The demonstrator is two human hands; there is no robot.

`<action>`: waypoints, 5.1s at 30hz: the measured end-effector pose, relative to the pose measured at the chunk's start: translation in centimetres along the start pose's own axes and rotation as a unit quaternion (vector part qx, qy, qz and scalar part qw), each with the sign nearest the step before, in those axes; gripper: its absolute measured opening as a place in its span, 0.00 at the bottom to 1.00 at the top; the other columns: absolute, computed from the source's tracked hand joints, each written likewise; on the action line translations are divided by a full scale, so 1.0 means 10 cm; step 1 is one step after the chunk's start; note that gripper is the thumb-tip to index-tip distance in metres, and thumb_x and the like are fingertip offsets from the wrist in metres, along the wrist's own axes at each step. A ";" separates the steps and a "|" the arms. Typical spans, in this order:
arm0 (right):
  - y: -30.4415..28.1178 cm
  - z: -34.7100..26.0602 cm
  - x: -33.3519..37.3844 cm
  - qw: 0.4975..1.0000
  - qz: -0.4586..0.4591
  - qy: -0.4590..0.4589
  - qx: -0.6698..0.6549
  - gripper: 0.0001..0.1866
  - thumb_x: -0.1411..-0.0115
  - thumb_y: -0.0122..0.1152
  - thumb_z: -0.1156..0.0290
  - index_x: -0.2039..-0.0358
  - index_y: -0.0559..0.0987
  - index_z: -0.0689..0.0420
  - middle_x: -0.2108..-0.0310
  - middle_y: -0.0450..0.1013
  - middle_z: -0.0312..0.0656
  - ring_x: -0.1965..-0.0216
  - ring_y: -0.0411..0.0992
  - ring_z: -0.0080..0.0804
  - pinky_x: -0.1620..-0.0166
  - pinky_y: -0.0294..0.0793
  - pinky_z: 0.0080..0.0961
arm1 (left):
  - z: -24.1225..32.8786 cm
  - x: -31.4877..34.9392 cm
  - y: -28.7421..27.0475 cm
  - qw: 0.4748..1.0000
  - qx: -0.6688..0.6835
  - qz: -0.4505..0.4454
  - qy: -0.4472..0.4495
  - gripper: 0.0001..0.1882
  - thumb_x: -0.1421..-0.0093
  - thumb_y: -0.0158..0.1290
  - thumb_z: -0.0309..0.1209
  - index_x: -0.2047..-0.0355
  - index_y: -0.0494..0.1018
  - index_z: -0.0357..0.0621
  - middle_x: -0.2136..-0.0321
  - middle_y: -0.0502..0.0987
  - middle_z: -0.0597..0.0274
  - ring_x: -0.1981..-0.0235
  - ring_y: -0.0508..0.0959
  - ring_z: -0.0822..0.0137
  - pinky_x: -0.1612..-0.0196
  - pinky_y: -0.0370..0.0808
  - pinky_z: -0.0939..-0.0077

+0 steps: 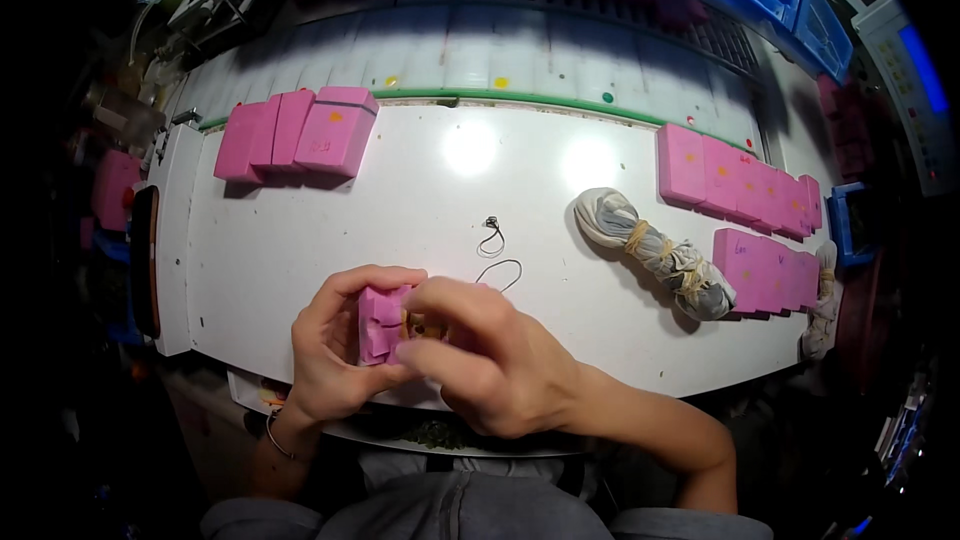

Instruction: The person assembles silicone molds by hand. They pick up a pink mold, place a small yellow component and a green object inside, close the mold halves, and then secure the mold with a rubber band before placing it on the workstation.

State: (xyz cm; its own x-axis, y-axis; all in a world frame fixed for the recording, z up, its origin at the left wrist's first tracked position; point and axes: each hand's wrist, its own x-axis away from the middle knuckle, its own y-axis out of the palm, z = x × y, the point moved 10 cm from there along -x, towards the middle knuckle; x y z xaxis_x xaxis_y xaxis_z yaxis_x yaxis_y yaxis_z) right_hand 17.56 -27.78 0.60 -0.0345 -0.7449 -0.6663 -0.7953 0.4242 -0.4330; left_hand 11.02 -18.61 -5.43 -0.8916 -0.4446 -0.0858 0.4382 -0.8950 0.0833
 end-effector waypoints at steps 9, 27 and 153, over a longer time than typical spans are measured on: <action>0.12 0.18 -0.12 0.949 -0.167 0.168 0.209 0.36 0.62 0.68 0.71 0.50 0.69 0.67 0.57 0.67 0.46 0.67 0.64 0.38 0.60 0.68 0.26 | -0.09 0.11 -0.07 0.993 0.110 0.033 0.002 0.33 0.53 0.59 0.12 0.47 0.59 0.33 0.50 0.67 0.50 0.50 0.72 0.65 0.50 0.75 0.74; -0.05 0.12 -0.36 0.979 -0.047 0.187 -0.069 0.28 0.60 0.75 0.68 0.58 0.73 0.61 0.67 0.71 0.41 0.71 0.67 0.31 0.67 0.69 0.22 | 0.46 -0.10 0.04 0.952 -0.284 0.050 0.097 0.34 0.59 0.60 0.14 0.47 0.66 0.37 0.52 0.70 0.50 0.53 0.75 0.59 0.52 0.73 0.73; -0.61 0.18 -0.22 0.898 -0.062 0.414 -0.134 0.07 0.43 0.59 0.77 0.63 0.76 0.61 0.70 0.74 0.37 0.73 0.74 0.19 0.75 0.72 0.14 | 0.84 0.30 0.01 0.914 -0.277 0.255 0.149 0.17 0.51 0.57 0.14 0.60 0.76 0.37 0.74 0.67 0.63 0.78 0.68 0.71 0.75 0.68 0.80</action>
State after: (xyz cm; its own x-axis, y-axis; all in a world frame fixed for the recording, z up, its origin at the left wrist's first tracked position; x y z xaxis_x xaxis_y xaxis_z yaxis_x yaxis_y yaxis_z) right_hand 23.59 -27.78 3.63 -0.2850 -0.9528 0.1050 -0.9375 0.2543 -0.2376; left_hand 7.39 -19.74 2.68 -0.5203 -0.7264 -0.4490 0.8526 -0.4126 -0.3205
